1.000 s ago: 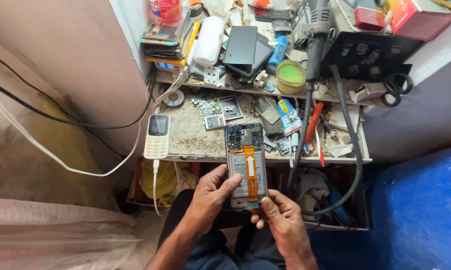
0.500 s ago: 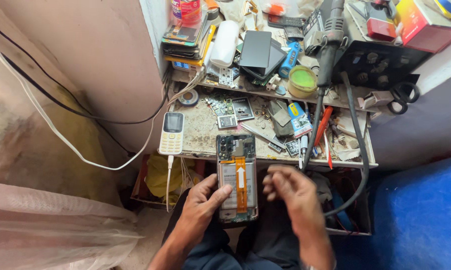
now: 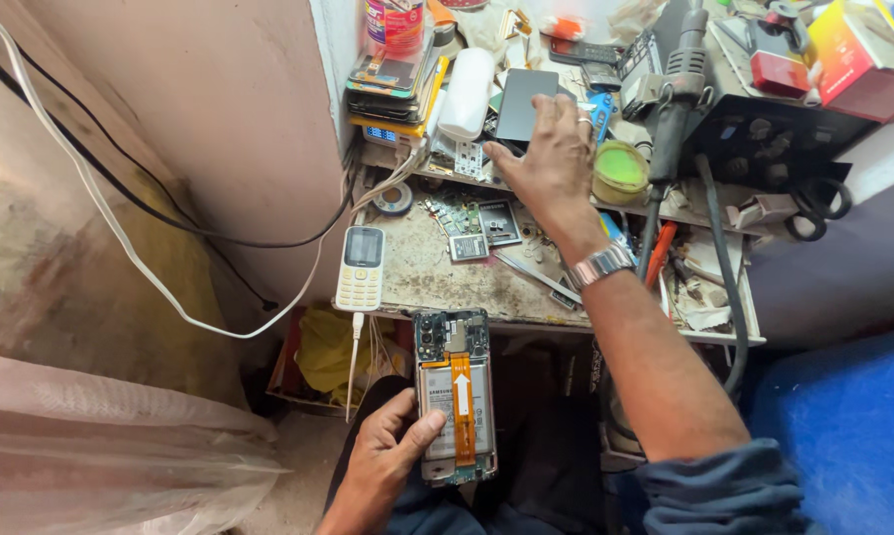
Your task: The person disassembles a smartphone, removes internal components and cables, and uses a prying tool and a thin applicator to manipulate parts and housings on a cluttered workbench.
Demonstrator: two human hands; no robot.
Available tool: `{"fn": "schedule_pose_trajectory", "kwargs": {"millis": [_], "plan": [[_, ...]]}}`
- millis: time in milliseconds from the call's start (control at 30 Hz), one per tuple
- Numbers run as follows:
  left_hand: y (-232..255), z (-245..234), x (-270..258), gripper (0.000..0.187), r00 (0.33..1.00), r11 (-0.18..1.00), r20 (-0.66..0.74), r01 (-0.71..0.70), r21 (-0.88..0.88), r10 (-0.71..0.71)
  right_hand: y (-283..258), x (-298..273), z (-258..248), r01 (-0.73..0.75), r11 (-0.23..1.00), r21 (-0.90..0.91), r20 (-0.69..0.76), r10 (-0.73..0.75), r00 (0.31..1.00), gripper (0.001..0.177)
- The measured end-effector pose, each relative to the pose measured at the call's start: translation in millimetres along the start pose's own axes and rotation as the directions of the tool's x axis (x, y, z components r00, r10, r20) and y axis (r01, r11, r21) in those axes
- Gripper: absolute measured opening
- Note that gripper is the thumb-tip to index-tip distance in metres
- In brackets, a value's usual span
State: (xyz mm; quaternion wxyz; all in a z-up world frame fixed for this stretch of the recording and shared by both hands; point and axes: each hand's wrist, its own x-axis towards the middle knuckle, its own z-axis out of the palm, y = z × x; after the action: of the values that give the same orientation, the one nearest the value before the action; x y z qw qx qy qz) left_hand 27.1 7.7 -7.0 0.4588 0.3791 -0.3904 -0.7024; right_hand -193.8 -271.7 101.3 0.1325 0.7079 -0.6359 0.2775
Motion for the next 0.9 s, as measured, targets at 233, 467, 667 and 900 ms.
{"fn": "schedule_pose_trajectory", "kwargs": {"millis": [233, 467, 667, 900], "plan": [[-9, -10, 3, 0.032, 1.0, 1.0, -0.001, -0.003, -0.028, 0.003, -11, 8, 11, -0.16, 0.973, -0.167, 0.149, 0.185, 0.971, 0.064], [-10, -14, 5, 0.033, 1.0, 1.0, -0.009, -0.009, -0.005, 0.009, -9, 5, 12, -0.088, 0.983, -0.161, 0.066, 0.1, 0.993, 0.049], [-8, -13, 6, 0.034, 0.999, 1.0, -0.04, 0.017, -0.001, -0.017, -3, 6, 16, -0.02, 0.987, -0.161, -0.113, 0.001, 0.994, 0.03], [-11, -18, 7, 0.033, 0.998, 0.999, -0.059, 0.031, 0.021, -0.029, 46, 27, -1, -0.01, 0.998, 0.06, -0.467, 0.037, 0.883, 0.025]]}}
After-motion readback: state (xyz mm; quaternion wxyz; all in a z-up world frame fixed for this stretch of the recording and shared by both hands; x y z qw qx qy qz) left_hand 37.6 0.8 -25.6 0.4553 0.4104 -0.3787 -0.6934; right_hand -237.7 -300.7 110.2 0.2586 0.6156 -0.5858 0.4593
